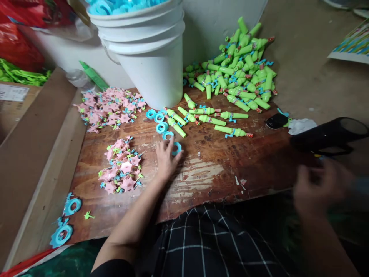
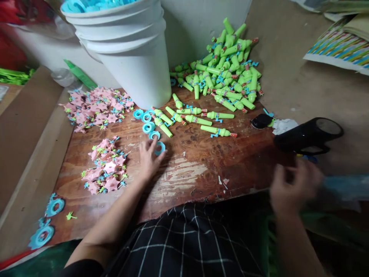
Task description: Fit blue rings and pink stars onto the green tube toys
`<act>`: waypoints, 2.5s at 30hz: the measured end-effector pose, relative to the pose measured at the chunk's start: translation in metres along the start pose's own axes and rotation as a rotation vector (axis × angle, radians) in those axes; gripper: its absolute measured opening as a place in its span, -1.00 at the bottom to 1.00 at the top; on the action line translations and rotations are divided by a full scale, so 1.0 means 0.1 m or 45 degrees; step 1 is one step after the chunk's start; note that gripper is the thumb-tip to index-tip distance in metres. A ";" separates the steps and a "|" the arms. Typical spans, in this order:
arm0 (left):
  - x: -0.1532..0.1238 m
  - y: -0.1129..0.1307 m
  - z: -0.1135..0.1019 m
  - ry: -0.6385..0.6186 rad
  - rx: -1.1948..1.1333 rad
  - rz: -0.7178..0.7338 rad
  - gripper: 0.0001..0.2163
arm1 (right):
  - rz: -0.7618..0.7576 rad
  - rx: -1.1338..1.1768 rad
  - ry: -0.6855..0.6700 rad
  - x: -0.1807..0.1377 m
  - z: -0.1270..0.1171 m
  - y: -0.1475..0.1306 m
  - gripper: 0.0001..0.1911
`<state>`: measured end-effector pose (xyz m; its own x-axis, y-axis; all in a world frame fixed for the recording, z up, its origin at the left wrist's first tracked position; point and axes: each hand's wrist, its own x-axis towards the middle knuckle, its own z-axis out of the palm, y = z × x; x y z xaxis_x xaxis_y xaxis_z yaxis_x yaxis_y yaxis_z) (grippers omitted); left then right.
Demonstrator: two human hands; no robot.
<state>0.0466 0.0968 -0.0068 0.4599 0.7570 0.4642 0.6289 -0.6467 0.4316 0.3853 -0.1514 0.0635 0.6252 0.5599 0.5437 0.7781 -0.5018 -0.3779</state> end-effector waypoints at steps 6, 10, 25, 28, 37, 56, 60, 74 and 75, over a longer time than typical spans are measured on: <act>-0.45 0.46 0.00 -0.317 -0.309 -0.075 -0.59 | -0.142 0.206 -0.604 0.49 1.26 -0.84 -0.28; -0.58 0.50 -0.13 -0.126 -1.133 -0.652 -0.64 | -0.200 0.081 -0.667 0.49 1.55 -1.14 -0.53; -0.29 0.51 -0.41 0.556 -2.503 -1.367 -0.73 | -1.003 0.965 -1.067 -0.80 0.78 -1.88 -0.38; -0.35 0.52 -0.43 0.550 -2.454 -1.204 -0.63 | -0.833 0.968 -1.069 -0.79 0.83 -1.88 -0.53; -0.54 0.65 -0.52 0.074 -1.898 -0.806 -0.40 | 0.808 1.744 -2.099 -0.81 0.78 -2.06 -0.52; -0.34 -0.45 -1.16 0.913 -0.277 -0.671 -0.75 | 0.752 1.528 -1.800 -0.72 0.87 -1.87 -0.47; -0.58 0.04 -0.57 0.333 -0.632 -0.765 -0.53 | 0.139 1.109 -1.574 -0.61 0.92 -1.77 -0.47; -0.73 0.21 -0.21 -0.178 -0.645 -0.623 -0.53 | -0.450 0.539 -1.334 -0.51 0.90 -1.53 -0.55; -0.74 0.21 -0.20 -0.183 -0.649 -0.618 -0.53 | -0.442 0.530 -1.336 -0.51 0.91 -1.54 -0.55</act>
<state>0.0133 0.0254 -0.0162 0.3029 0.9523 0.0368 0.4287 -0.1706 0.8872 0.2397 -0.0430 0.0261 -0.0304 0.9892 -0.1432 0.7547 -0.0713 -0.6522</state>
